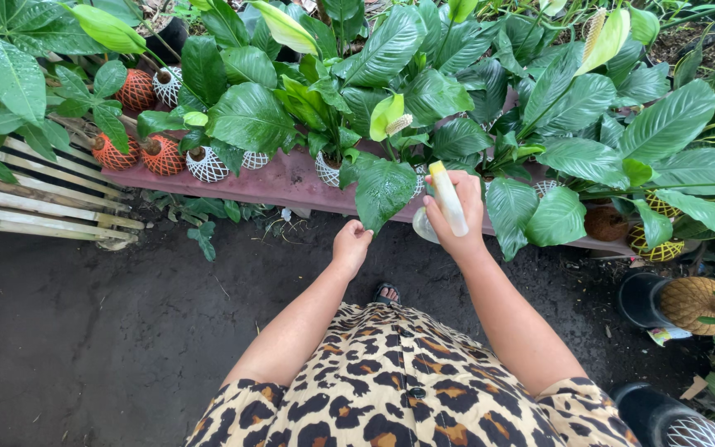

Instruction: The person walks along a narrow path in a plant nursery and sprays water on various potted plants using a handheld spray bottle. They move from one plant to the next, misting the leaves of different species.

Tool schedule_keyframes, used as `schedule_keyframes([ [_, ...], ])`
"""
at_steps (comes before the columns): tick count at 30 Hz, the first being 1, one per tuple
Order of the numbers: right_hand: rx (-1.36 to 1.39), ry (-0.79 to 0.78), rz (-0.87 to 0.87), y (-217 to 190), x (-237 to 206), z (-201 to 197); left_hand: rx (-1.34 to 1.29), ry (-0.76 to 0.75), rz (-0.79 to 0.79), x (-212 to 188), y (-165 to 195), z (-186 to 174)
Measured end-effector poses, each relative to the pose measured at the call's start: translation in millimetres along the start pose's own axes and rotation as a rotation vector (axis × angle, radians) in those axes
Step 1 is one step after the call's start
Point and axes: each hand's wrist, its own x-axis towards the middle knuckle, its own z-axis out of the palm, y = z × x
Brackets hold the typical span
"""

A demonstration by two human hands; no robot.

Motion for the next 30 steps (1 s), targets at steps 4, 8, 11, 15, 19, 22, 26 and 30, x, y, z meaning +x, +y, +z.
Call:
schedule_keyframes([
  [4, -0.123, -0.078, 0.078, 6.2, -4.2, 2.2, -0.023, 0.004, 0.01, 0.1, -0.3, -1.1],
  [8, -0.143, -0.064, 0.228, 13.3, -23.5, 6.1, -0.06, 0.006, 0.012, -0.8, -1.5, -1.2],
  [11, -0.148, -0.036, 0.295, 19.2, -34.1, 7.7, -0.111, 0.002, -0.002, 1.3, -2.1, 2.7],
  [15, -0.17, -0.002, 0.393, 28.9, -34.4, -0.8, -0.2, -0.032, -0.034, 2.1, -3.6, 12.1],
  [19, -0.209, 0.029, 0.348, 36.8, -26.1, -12.4, -0.211, -0.027, -0.052, 2.2, -0.8, 22.6],
  [22, -0.104, -0.006, 0.334, 40.1, -22.6, -20.5, -0.249, -0.012, -0.061, 2.4, 4.6, 30.5],
  [26, -0.064, -0.091, 0.269, 45.6, -29.9, -29.6, -0.232, -0.001, -0.037, 2.7, 10.7, 40.0],
  [30, -0.183, -0.063, 0.295, 54.3, -36.8, -41.6, -0.257, 0.012, -0.068, 3.7, 19.0, 49.7],
])
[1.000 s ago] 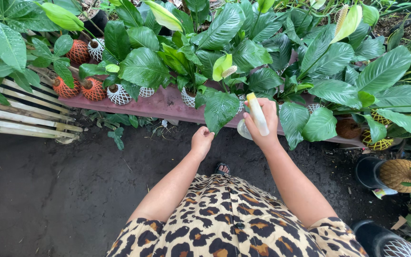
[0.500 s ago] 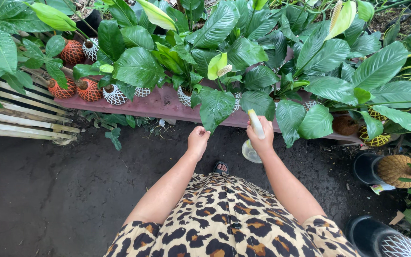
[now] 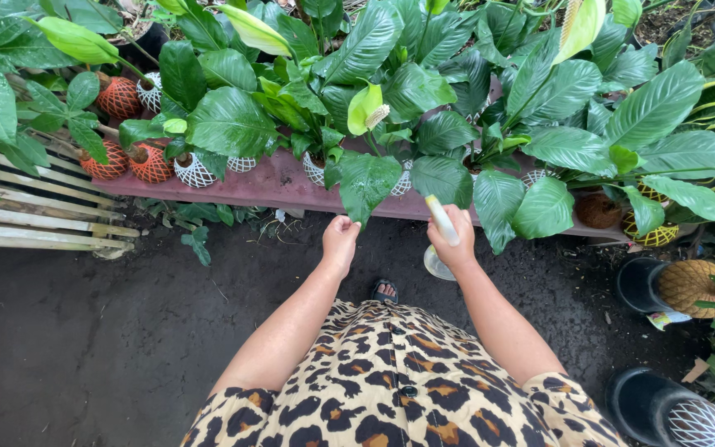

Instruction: The person walks along a narrow path in a plant nursery and sprays water on various potted plants using a handheld spray bottle. They move from one plant to the next, misting the leaves of different species.

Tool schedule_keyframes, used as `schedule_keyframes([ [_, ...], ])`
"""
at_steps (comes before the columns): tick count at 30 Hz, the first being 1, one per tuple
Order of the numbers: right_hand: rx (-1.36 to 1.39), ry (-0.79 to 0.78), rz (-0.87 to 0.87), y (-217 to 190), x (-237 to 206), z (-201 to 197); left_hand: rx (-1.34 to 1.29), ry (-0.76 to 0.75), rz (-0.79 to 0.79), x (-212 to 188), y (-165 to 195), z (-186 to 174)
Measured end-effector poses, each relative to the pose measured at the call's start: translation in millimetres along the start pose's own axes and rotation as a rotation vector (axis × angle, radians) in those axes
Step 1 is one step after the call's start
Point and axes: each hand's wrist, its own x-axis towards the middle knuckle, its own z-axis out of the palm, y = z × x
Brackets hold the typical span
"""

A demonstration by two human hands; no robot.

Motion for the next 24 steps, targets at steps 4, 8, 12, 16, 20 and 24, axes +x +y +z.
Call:
schedule_keyframes([
  [4, 0.024, 0.19, 0.117, 11.4, -1.7, -15.7, -0.215, -0.04, 0.022, 4.5, 8.4, 14.9],
  [8, -0.037, 0.219, 0.119, 29.4, -3.7, -36.3, -0.292, -0.051, 0.044, 11.9, 17.0, 31.7],
  [12, -0.149, 0.205, 0.167, 43.1, -13.6, -47.8, -0.329, -0.082, -0.006, 16.6, 25.9, 44.4],
  [16, -0.063, 0.118, 0.187, 49.0, -28.9, -54.8, -0.269, -0.082, -0.102, 16.0, 32.6, 54.2],
  [20, -0.054, 0.123, 0.19, 60.2, -41.8, -62.6, -0.308, -0.073, -0.127, 16.4, 31.7, 64.7],
  [24, -0.144, 0.231, 0.349, 74.5, -43.2, -68.4, -0.333, -0.081, -0.154, 17.5, 27.0, 74.6],
])
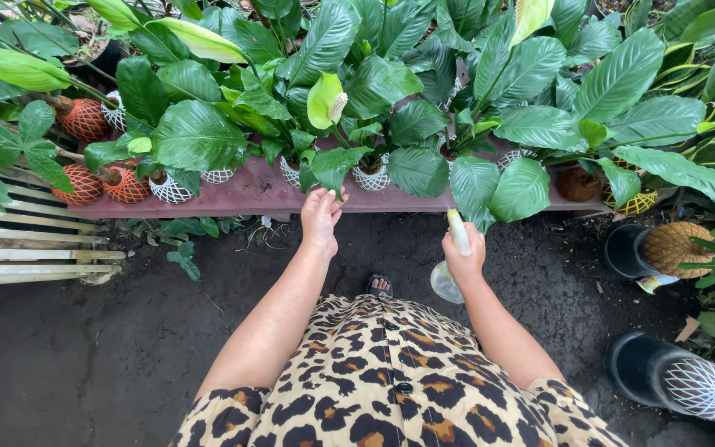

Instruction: The person walks along a narrow path in a plant nursery and sprays water on various potted plants using a handheld spray bottle. They move from one plant to the next, misting the leaves of different species.

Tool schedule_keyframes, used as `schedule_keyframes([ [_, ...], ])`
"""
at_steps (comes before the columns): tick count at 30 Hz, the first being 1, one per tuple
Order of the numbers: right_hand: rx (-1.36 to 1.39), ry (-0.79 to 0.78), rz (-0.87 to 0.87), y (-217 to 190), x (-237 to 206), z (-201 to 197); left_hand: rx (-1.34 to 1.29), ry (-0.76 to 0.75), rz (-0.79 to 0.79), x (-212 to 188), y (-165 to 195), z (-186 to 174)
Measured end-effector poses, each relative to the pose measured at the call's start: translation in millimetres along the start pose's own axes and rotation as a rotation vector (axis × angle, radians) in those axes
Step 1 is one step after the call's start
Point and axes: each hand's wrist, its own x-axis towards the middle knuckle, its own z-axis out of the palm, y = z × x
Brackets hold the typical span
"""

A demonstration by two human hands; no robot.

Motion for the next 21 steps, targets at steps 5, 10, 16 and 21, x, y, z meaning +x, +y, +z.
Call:
schedule_keyframes([
  [5, 0.313, -0.071, 0.076, 3.9, -0.8, 0.1, -0.036, -0.012, -0.03, -0.2, -7.8, 3.9],
  [10, 0.131, -0.186, -0.195, -1.7, 2.7, 5.0, -0.076, -0.02, -0.031, -2.4, -10.4, 2.5],
  [16, 0.193, -0.135, -0.249, -19.5, 23.2, 10.3, -0.079, 0.02, -0.037, -10.2, -7.2, -0.2],
  [21, 0.274, -0.085, -0.268, -39.0, 39.3, 18.2, -0.062, 0.026, -0.077, -22.8, -11.8, -10.9],
])
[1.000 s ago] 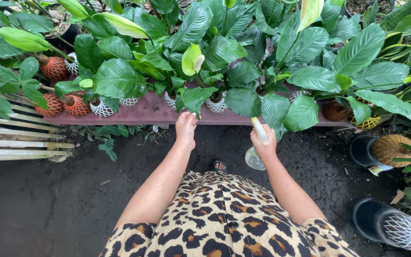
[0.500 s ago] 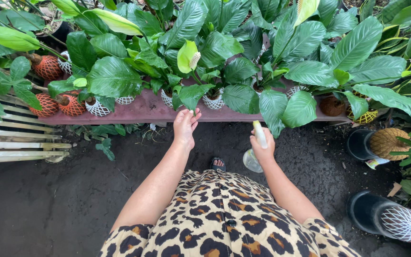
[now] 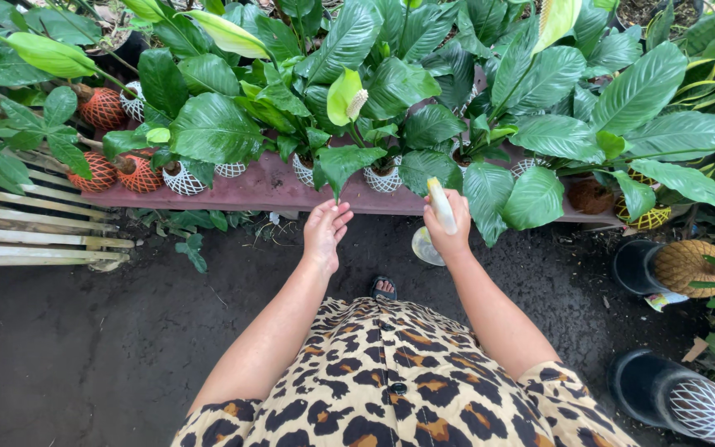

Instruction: The person walks along a narrow path in a plant nursery and sprays water on various potted plants using a handheld spray bottle. They move from one plant to the next, misting the leaves of different species.

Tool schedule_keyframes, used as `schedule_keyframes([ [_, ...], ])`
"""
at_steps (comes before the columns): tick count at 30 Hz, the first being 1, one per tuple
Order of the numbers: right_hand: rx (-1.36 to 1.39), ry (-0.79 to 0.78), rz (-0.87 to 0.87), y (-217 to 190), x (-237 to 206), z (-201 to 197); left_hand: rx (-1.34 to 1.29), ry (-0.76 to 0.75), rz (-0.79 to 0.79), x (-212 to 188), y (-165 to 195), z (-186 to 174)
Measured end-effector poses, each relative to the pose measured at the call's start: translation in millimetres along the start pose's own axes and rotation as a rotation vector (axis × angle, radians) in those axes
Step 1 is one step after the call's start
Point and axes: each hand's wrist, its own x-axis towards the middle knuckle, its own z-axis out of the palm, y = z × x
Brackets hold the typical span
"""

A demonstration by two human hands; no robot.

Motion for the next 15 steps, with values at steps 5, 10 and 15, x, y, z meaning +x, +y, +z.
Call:
schedule_keyframes([
  [5, -0.039, -0.057, -0.042, -6.2, 6.9, 9.4, 0.034, -0.002, -0.045, -15.2, -8.5, -7.0],
  [10, 0.002, -0.142, -0.106, -7.0, 3.2, 16.2, 0.044, 0.004, -0.065, -23.1, -12.5, -13.3],
  [15, -0.16, -0.074, -0.016, -4.1, 5.1, 17.6, 0.053, 0.001, -0.076, -25.7, -17.3, -15.9],
])
